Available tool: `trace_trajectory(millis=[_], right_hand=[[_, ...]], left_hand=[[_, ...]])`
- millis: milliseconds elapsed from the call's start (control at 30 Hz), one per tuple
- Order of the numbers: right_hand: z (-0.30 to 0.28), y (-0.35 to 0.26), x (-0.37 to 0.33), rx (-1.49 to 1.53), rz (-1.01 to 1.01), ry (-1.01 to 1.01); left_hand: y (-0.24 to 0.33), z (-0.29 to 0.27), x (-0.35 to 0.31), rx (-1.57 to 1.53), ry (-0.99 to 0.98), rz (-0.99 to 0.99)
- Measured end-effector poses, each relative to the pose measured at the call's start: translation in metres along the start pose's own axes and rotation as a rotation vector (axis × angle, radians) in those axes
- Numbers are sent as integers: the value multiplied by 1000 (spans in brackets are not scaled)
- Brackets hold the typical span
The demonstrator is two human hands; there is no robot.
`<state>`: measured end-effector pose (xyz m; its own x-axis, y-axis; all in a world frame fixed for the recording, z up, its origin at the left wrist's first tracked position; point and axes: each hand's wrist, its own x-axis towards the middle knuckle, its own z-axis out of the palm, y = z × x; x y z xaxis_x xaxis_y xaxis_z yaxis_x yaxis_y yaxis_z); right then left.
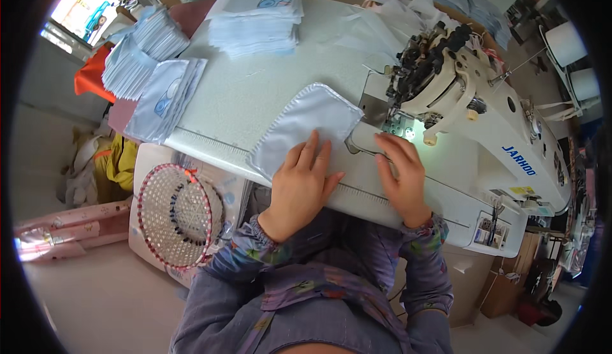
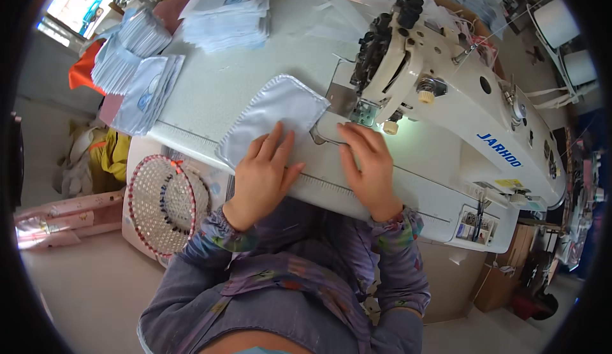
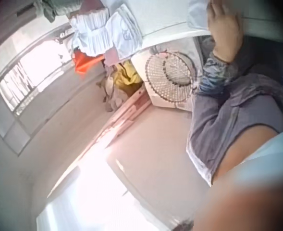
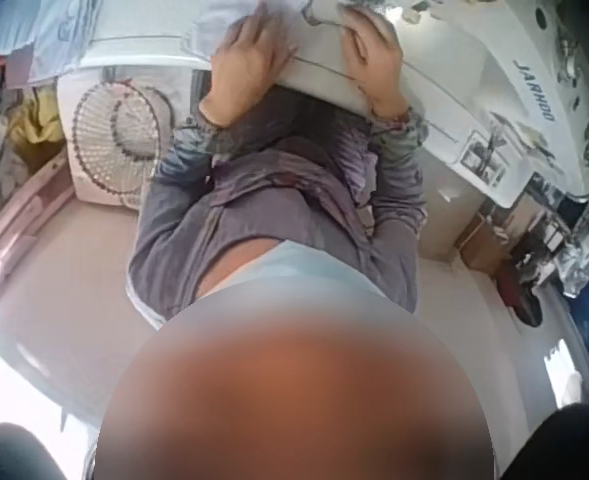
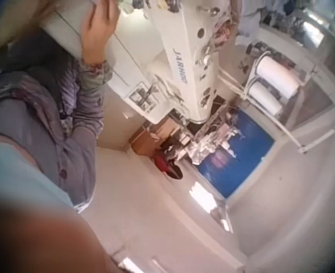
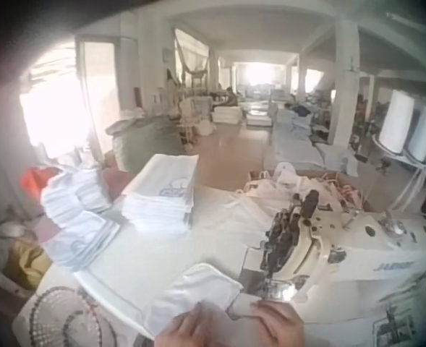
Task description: Sewing small fabric pouches using an industrial sewing machine.
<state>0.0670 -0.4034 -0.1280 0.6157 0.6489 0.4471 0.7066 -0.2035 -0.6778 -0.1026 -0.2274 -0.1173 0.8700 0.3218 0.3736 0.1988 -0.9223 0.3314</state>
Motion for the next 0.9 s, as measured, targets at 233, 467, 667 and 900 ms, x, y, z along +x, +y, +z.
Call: trace_trajectory(millis=[233, 467, 667, 900], right_hand=[[22, -32, -26, -207, -177, -167], [19, -49, -93, 200, 83, -271], [47, -94, -103, 694, 333, -266], [72, -98, -75, 366, 187, -465]], left_hand=[[-59, -52, -54, -215, 325, -425], [-89, -45, -64, -785, 142, -638], [-54, -7, -85, -1241, 76, -633], [-69, -20, -124, -1281, 301, -733]])
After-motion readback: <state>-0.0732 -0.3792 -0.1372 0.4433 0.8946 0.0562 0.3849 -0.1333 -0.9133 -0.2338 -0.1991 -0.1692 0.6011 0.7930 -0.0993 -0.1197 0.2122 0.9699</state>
